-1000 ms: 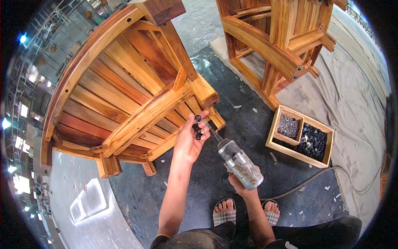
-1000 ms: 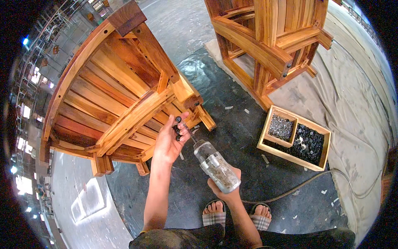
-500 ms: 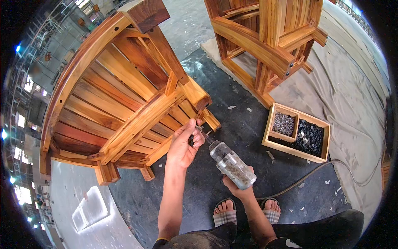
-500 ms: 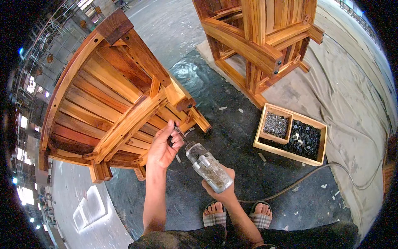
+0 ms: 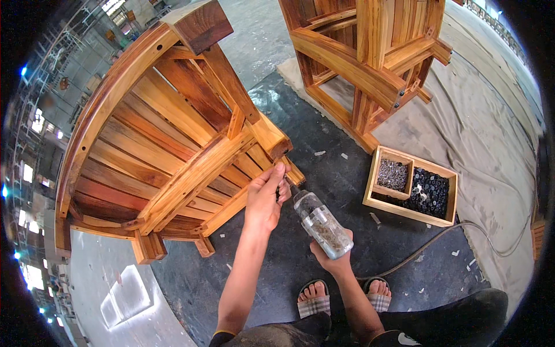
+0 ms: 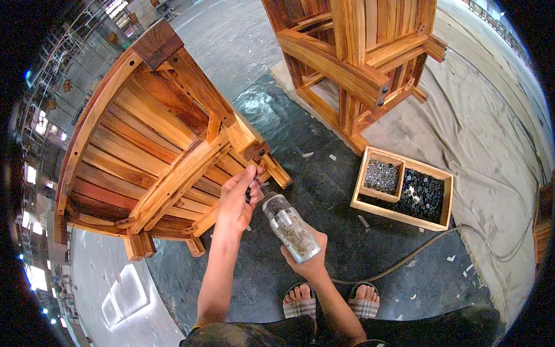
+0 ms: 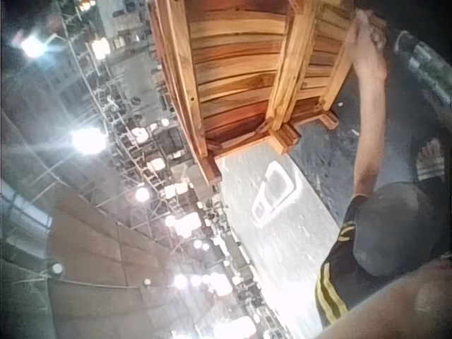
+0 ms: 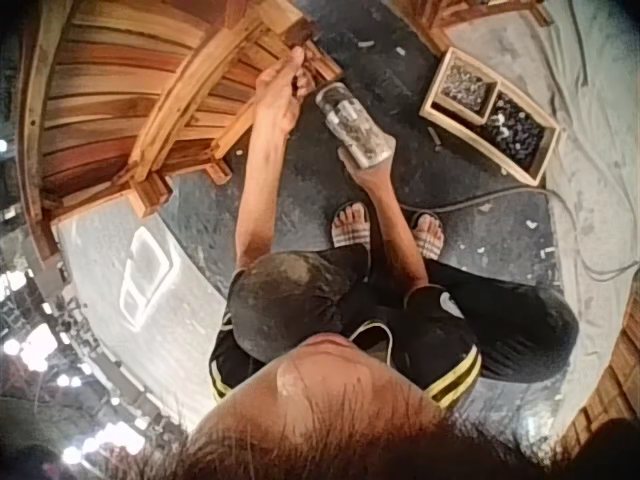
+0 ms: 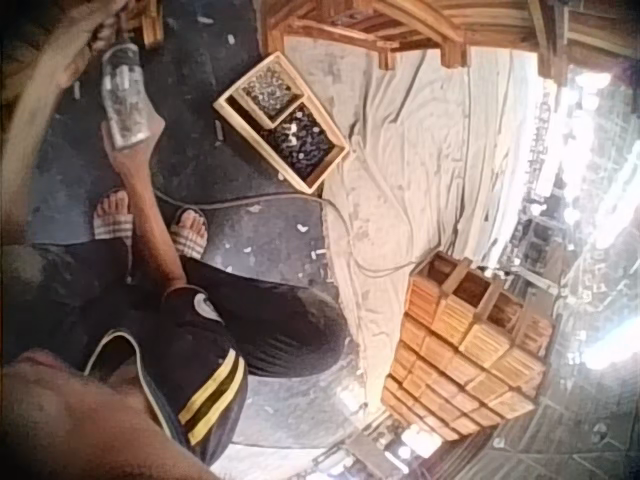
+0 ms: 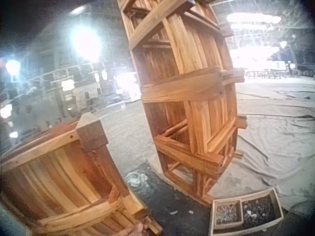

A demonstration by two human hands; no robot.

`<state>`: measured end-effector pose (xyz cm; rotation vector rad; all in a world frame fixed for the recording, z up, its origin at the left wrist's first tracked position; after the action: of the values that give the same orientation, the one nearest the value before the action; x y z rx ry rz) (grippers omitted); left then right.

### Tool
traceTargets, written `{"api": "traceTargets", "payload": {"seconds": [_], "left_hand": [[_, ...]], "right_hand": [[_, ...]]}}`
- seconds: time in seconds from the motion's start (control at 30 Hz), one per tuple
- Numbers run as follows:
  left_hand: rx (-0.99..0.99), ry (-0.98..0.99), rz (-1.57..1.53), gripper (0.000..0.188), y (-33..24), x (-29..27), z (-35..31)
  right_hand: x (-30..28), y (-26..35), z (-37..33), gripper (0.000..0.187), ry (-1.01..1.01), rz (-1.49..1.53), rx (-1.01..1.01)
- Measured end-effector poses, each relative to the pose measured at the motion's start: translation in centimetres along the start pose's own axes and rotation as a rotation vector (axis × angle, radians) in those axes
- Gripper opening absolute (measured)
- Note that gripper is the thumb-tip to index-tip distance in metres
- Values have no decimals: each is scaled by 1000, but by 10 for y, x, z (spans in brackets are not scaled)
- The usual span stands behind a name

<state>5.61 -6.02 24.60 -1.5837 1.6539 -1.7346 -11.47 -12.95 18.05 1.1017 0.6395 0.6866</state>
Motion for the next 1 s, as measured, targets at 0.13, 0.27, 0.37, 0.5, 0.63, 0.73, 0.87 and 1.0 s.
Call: {"api": "traceTargets", "payload": {"seconds": [0.13,0.27,0.37,0.5,0.63,0.73,0.87,1.0], "left_hand": [[135,-1,146,31,0,12,6],[168,37,226,32,-2,11,8],[192,45,287,31,-3,9,10],[198,51,303,30,-7,7,13],[189,58,334,29,-10,9,12],[183,28,345,27,-10,12,12],[159,-1,372,27,-11,13,12],[172,-5,377,27,-10,14,12]], "right_hand": [[0,3,16,51,-29,-89,-72],[0,-2,25,52,-33,-18,-19],[-1,-5,28,53,-9,-59,-25],[1,-5,33,53,-9,-67,-87],[3,-4,32,53,-19,16,-22],[3,-6,33,54,-17,-1,-43],[1,0,33,54,-26,-42,-37],[1,3,34,54,-46,-90,-76]]}}
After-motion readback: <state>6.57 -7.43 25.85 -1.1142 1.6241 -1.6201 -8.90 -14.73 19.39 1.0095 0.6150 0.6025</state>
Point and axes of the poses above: each hand's wrist, its own z-axis towards the middle knuckle, its own x-axis out of the palm, y = z × x, the point moved 2 cm from there along z, towards the middle knuckle, and after that the axes turned 4 degrees about x, right-handed, at the moved point
